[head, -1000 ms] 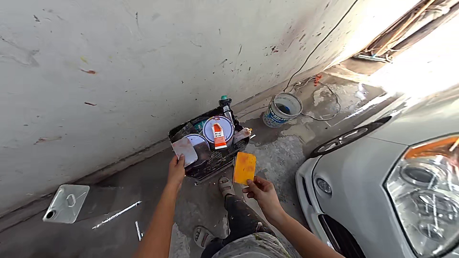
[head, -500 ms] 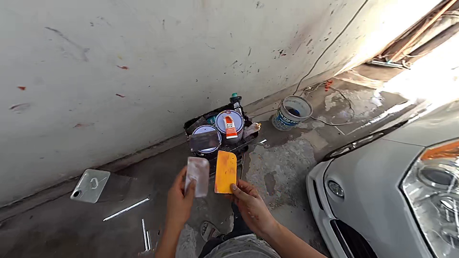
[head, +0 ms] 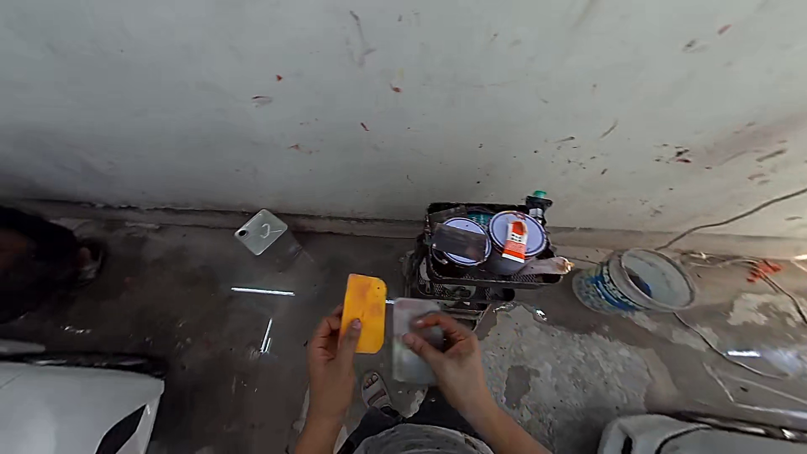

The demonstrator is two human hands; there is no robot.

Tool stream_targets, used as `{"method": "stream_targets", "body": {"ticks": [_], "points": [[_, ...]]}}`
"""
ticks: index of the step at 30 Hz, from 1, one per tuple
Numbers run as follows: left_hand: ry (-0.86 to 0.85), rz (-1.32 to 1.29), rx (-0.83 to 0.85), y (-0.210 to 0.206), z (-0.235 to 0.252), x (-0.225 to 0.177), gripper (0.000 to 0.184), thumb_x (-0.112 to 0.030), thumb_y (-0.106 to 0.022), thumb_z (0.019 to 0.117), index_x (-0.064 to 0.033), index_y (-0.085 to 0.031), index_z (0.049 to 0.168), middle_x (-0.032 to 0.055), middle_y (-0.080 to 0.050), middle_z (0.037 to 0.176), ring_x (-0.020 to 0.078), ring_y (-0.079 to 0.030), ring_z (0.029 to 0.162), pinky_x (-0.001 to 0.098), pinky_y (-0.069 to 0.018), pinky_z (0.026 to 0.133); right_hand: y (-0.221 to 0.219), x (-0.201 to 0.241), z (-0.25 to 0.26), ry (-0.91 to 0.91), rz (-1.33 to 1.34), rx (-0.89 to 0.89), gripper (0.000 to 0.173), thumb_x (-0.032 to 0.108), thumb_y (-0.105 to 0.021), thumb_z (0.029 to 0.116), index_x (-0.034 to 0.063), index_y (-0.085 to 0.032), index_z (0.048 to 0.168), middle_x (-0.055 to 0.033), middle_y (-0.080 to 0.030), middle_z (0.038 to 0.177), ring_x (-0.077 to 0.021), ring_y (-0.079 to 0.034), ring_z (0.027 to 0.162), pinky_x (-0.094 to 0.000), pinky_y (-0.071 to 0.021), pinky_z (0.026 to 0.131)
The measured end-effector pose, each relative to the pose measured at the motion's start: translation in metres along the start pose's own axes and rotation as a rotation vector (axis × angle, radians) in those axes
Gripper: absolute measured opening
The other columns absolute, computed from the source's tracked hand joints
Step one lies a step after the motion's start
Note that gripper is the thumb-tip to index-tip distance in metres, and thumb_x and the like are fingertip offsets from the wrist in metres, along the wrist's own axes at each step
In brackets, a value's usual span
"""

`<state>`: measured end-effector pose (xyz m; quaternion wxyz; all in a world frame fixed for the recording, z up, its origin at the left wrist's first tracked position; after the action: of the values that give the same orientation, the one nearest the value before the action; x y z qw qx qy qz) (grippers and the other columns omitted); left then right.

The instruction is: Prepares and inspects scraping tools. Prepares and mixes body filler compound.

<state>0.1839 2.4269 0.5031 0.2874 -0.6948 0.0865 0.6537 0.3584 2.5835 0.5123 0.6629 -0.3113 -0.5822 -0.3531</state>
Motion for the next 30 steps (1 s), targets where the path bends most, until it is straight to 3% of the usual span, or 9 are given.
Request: {"method": "stream_targets", "body": {"ticks": [3,6,8,10,13,19,23,28,30], "points": [[-0.053,0.084,-0.028,0.026,0.000,-0.026,0.015,-0.003,-0.071,0.0887,0.0007,-0.058,0.096,0.0097,-0.065,0.078,0.0170,-0.067,0.068,0.0304,-0.0607,0.063,0.011,0.016,0.012,0.068,-0.128,-0.102,0.034,0.018,-0.088,0.0764,0.0081,-0.068,0.101,-0.0038,-0.072,0.097,-0.0144,-0.070,0.086,-0.0299,-0.0621,0.073],[0.001,0.019,0.142,0.024,-0.009,-0.037,0.017,-0.009,-0.071,0.0907,-0.0004,-0.064,0.103,0.0128,-0.072,0.089,0.0204,-0.073,0.078,0.0341,-0.0637,0.069,-0.016,0.043,0.017,0.137,-0.080,0.034,0.068,0.017,-0.087,0.0788,0.0117,-0.053,0.137,-0.0061,-0.071,0.113,-0.0193,-0.073,0.097,-0.0351,-0.0654,0.082],[0.150,-0.291,0.359,0.008,-0.017,-0.038,0.023,-0.019,-0.067,0.0934,-0.0042,-0.066,0.111,0.0189,-0.070,0.119,0.0269,-0.071,0.106,0.0412,-0.0600,0.089,-0.038,0.052,0.022,0.134,-0.044,0.132,0.096,0.017,-0.088,0.0796,0.0201,-0.029,0.156,-0.0068,-0.072,0.119,-0.0226,-0.073,0.102,-0.0391,-0.0651,0.086],[0.288,-0.606,0.532,-0.008,-0.028,-0.045,0.029,-0.017,-0.063,0.0939,-0.0060,-0.061,0.120,0.0194,-0.060,0.140,0.0293,-0.060,0.127,0.0451,-0.0502,0.105,-0.052,0.056,0.026,0.111,-0.023,0.158,0.097,0.016,-0.088,0.0788,0.0216,-0.032,0.157,-0.0072,-0.071,0.119,-0.0230,-0.073,0.101,-0.0393,-0.0650,0.085],[0.341,-0.739,0.518,-0.005,-0.033,-0.051,0.032,-0.007,-0.060,0.0911,-0.0120,-0.057,0.122,0.0111,-0.067,0.119,0.0224,-0.067,0.111,0.0421,-0.0554,0.097,-0.056,0.070,0.029,0.187,-0.140,0.115,0.080,0.021,-0.087,0.0806,0.0182,-0.047,0.150,-0.0031,-0.069,0.123,-0.0152,-0.071,0.103,-0.0342,-0.0634,0.087],[0.165,-0.420,0.359,0.022,-0.022,-0.062,0.042,-0.011,-0.061,0.0903,-0.0118,-0.046,0.129,0.0077,-0.065,0.123,0.0189,-0.066,0.111,0.0386,-0.0564,0.095,-0.055,0.097,0.029,0.165,-0.087,0.058,0.081,0.021,-0.086,0.0804,0.0150,-0.046,0.151,-0.0065,-0.069,0.122,-0.0189,-0.072,0.098,-0.0352,-0.0653,0.080],[0.247,-0.758,0.630,-0.002,-0.036,-0.073,0.081,-0.013,-0.067,0.0858,-0.0051,-0.032,0.158,0.0183,-0.043,0.155,0.0290,-0.047,0.139,0.0453,-0.0400,0.115,-0.087,0.091,0.021,0.225,-0.278,0.144,0.080,0.031,-0.082,0.0847,0.0147,-0.043,0.152,-0.0020,-0.069,0.121,-0.0098,-0.070,0.100,-0.0310,-0.0632,0.086],[0.106,-0.798,0.583,0.001,-0.045,-0.079,0.061,-0.026,-0.066,0.0943,-0.0067,-0.051,0.150,0.0107,-0.056,0.149,0.0205,-0.049,0.140,0.0410,-0.0356,0.120,-0.108,0.106,0.004,0.402,-0.508,0.118,0.074,0.036,-0.073,0.0919,0.0063,-0.040,0.151,-0.0076,-0.070,0.115,-0.0122,-0.071,0.090,-0.0358,-0.0629,0.073],[0.052,-0.701,0.505,0.004,-0.042,-0.078,0.058,-0.037,-0.067,0.0951,-0.0106,-0.056,0.145,0.0079,-0.063,0.140,0.0175,-0.057,0.132,0.0379,-0.0441,0.113,-0.124,0.108,-0.018,0.443,-0.443,0.237,0.069,0.034,-0.073,0.0931,-0.0008,-0.044,0.145,-0.0108,-0.071,0.114,-0.0136,-0.072,0.091,-0.0349,-0.0637,0.073]]}}
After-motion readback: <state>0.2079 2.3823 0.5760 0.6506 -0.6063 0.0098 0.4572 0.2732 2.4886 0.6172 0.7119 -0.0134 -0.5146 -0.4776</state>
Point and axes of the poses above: each hand's wrist, its own z-axis towards the middle knuckle, its own y-axis out of the back of the hand, x = y × z, the point moved 10 cm from there along z, towards the middle knuckle
